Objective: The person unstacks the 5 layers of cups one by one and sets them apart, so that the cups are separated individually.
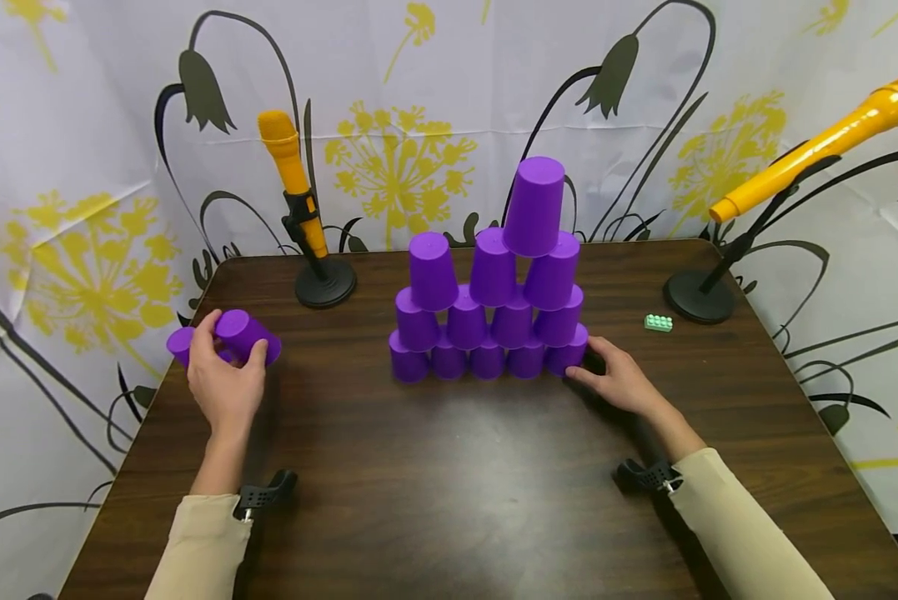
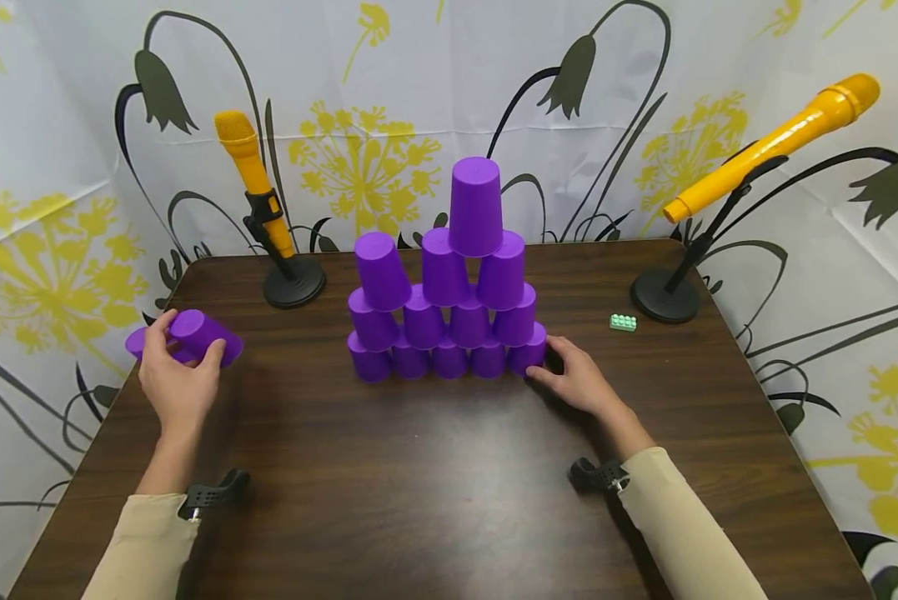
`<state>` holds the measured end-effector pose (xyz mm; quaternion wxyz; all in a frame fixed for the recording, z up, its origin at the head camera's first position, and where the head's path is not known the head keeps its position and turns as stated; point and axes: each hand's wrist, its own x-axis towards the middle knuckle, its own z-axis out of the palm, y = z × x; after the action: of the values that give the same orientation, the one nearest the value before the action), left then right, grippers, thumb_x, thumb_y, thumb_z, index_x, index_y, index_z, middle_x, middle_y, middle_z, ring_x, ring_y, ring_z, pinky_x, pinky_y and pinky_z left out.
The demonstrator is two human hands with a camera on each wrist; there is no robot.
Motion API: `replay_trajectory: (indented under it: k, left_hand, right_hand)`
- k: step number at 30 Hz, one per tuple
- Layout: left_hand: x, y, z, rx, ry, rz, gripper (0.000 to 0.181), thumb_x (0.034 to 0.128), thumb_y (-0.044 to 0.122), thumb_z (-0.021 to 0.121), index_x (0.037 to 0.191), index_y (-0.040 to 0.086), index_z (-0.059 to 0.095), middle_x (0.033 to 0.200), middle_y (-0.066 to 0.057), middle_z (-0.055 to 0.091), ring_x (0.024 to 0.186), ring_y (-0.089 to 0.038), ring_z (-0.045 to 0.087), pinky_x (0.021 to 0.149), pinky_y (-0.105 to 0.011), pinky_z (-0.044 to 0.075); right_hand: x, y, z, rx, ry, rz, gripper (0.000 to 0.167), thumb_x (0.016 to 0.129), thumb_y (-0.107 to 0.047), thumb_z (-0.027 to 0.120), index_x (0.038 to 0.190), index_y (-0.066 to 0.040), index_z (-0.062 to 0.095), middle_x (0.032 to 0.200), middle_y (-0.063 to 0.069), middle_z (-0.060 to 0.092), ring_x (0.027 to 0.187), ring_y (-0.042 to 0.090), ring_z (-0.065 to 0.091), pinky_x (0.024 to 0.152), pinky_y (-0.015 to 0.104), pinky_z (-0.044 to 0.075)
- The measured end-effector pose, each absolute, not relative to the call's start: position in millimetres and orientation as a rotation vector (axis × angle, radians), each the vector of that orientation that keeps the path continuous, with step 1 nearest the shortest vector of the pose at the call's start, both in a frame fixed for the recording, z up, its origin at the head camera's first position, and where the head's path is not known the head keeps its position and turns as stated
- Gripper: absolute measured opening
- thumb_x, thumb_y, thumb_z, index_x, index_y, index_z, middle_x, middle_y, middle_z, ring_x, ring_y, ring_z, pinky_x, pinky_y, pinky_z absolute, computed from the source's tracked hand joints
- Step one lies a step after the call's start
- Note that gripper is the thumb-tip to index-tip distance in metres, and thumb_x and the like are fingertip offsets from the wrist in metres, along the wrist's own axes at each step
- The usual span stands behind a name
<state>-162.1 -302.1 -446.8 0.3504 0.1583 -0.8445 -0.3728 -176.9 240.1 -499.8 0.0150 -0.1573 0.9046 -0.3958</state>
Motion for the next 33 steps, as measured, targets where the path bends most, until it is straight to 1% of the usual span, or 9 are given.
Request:
replay_trajectory:
  k: [3,5,8,13,19,22,28,31,33]
  left_hand:
    - [-162,-311,-454,0.459,-2.215,-0.874,0.066,0.0767,0.022,0.083,0.137,0.024,0.057,0.128,-0.011,0.061,0.115,-0.033,0.057,0.093,-0.057,0.042]
    - [-161,-313,-458,0.496,-2.23,-0.832,0.066,0.0762,0.024,0.083,0.136,0.023,0.058,0.125,-0.014,0.061,0.114,-0.037,0.057,0.091,-0.062,0.041]
    - [-160,-316,-462,0.537,-2.254,-0.797,0.064,0.0766,0.024,0.083,0.135,0.019,0.059,0.125,-0.017,0.061,0.114,-0.041,0.057,0.089,-0.064,0.041]
    - [-160,-321,-468,0.58,-2.272,-0.759,0.06,0.0772,0.026,0.082,0.133,0.016,0.061,0.126,-0.018,0.06,0.113,-0.044,0.057,0.087,-0.065,0.041]
    - [-163,-328,-471,0.616,-2.26,-0.697,0.059,0.0775,0.03,0.082,0.132,0.017,0.062,0.13,-0.016,0.058,0.112,-0.046,0.057,0.085,-0.067,0.041]
    - [-163,-330,-472,0.623,-2.257,-0.682,0.06,0.0774,0.03,0.082,0.132,0.017,0.062,0.131,-0.016,0.056,0.11,-0.048,0.057,0.084,-0.067,0.042]
    - [-163,-333,-474,0.638,-2.265,-0.696,0.062,0.0776,0.03,0.083,0.134,0.018,0.06,0.132,-0.017,0.055,0.111,-0.048,0.057,0.085,-0.066,0.041]
    - [-162,-334,-474,0.646,-2.263,-0.709,0.064,0.0771,0.031,0.083,0.135,0.019,0.059,0.13,-0.017,0.055,0.111,-0.046,0.057,0.085,-0.065,0.041]
    - [-161,-334,-473,0.648,-2.253,-0.703,0.065,0.0764,0.032,0.084,0.135,0.02,0.059,0.125,-0.018,0.056,0.106,-0.046,0.058,0.083,-0.063,0.041]
  right_hand:
    - [-177,241,-501,-0.484,2.82,-1.235,0.061,0.09,-0.029,0.073,0.141,-0.005,0.05,0.132,0.018,0.057,0.127,0.036,0.049,0.105,0.055,0.036]
    - [-177,240,-502,-0.485,2.823,-1.234,0.06,0.09,-0.029,0.073,0.141,-0.005,0.05,0.132,0.018,0.057,0.127,0.036,0.049,0.105,0.055,0.036]
    - [-176,240,-502,-0.484,2.819,-1.232,0.06,0.09,-0.028,0.073,0.141,-0.005,0.05,0.131,0.018,0.058,0.127,0.037,0.049,0.105,0.055,0.037]
    - [-176,240,-501,-0.473,2.819,-1.231,0.061,0.09,-0.029,0.073,0.141,-0.006,0.05,0.131,0.018,0.058,0.127,0.037,0.049,0.105,0.055,0.037]
    - [-176,241,-500,-0.48,2.824,-1.223,0.061,0.09,-0.028,0.073,0.141,-0.005,0.05,0.131,0.018,0.058,0.127,0.037,0.049,0.105,0.055,0.037]
    - [-176,241,-500,-0.484,2.824,-1.223,0.061,0.09,-0.028,0.073,0.141,-0.005,0.049,0.131,0.018,0.058,0.127,0.036,0.049,0.105,0.055,0.037]
    - [-177,241,-500,-0.477,2.818,-1.219,0.063,0.09,-0.029,0.073,0.143,-0.004,0.048,0.133,0.018,0.057,0.128,0.037,0.048,0.105,0.055,0.036]
    - [-176,241,-500,-0.477,2.816,-1.22,0.064,0.09,-0.029,0.073,0.143,-0.004,0.047,0.133,0.018,0.056,0.128,0.037,0.048,0.106,0.055,0.036]
    - [-176,241,-499,-0.48,2.815,-1.224,0.064,0.09,-0.029,0.073,0.143,-0.004,0.047,0.133,0.019,0.056,0.128,0.037,0.048,0.106,0.055,0.035]
